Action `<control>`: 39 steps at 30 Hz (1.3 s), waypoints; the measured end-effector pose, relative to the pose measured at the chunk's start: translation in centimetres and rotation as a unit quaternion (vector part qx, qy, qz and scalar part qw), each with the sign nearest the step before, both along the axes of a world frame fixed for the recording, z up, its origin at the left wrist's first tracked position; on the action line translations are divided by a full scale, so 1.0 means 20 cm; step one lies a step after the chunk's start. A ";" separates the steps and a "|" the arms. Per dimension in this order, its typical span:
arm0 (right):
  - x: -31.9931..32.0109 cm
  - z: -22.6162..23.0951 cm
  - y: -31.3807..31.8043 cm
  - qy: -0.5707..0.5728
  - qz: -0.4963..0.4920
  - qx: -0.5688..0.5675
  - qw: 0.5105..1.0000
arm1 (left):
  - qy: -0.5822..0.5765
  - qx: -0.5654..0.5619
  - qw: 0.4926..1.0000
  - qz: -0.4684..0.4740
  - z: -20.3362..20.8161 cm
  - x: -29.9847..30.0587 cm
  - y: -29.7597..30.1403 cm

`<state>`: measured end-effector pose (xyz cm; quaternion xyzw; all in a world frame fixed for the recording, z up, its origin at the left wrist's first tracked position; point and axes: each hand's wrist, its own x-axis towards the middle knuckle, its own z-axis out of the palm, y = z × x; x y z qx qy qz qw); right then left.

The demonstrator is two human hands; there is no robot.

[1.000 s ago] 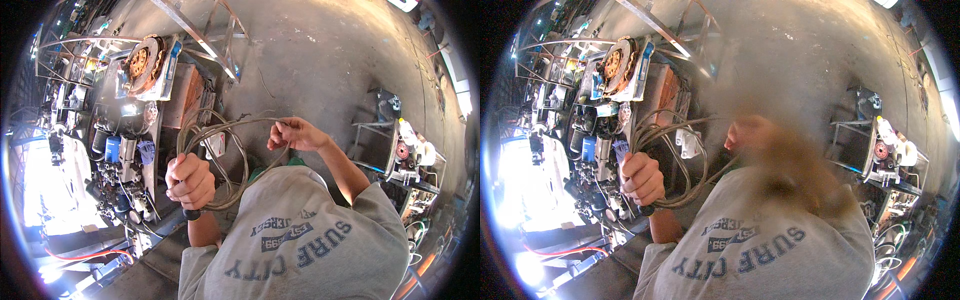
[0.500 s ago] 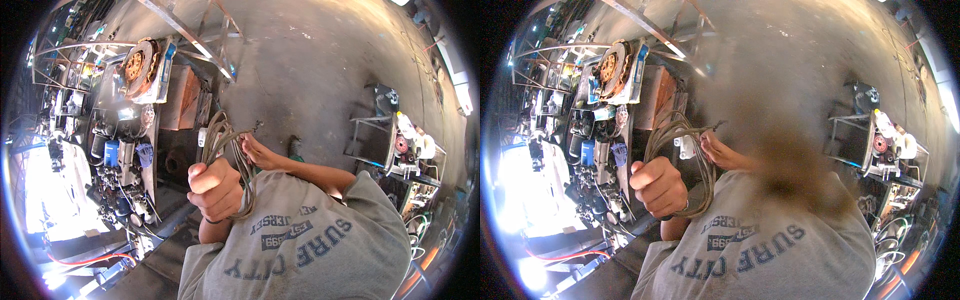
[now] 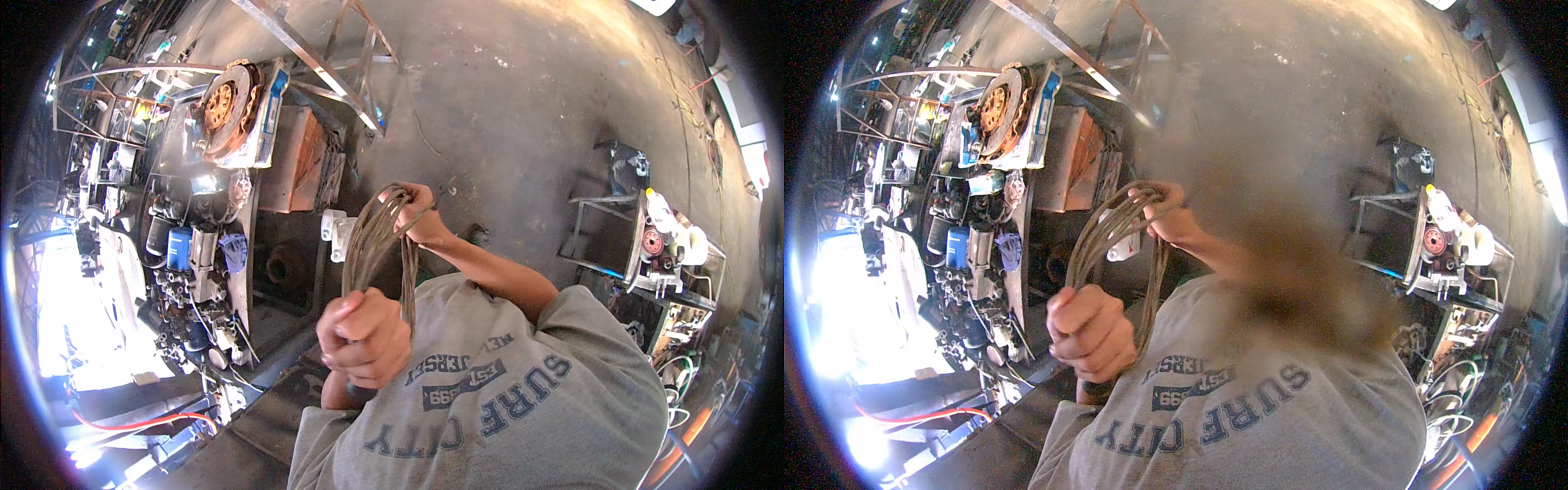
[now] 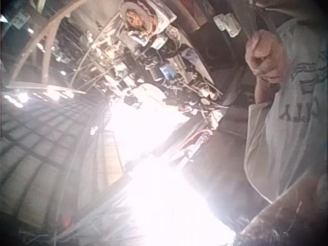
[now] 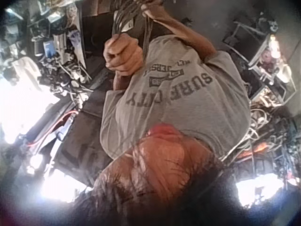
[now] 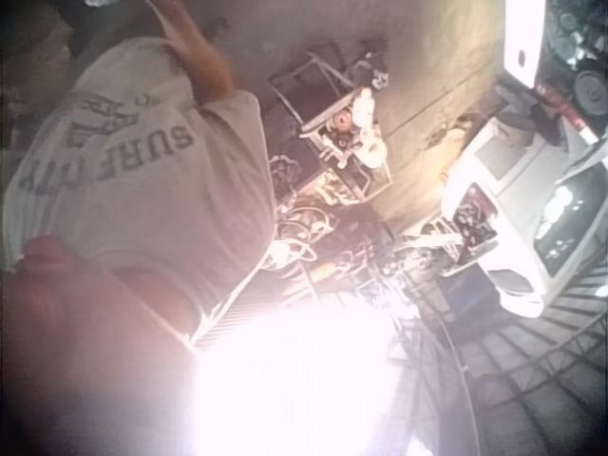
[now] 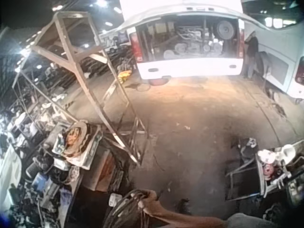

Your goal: The person picks up a long electrical cable from a cluttered workbench, coils it by hand, and places it into a red duffel bag along with other items. The person then closes the bag and carries it across the workshop floor.

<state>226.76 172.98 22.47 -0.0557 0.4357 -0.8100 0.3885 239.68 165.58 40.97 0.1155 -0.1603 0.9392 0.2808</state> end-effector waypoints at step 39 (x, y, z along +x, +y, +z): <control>-0.24 0.12 -0.04 0.106 -0.058 0.061 0.991 | 0.130 -0.639 0.749 -0.115 -0.07 0.02 0.03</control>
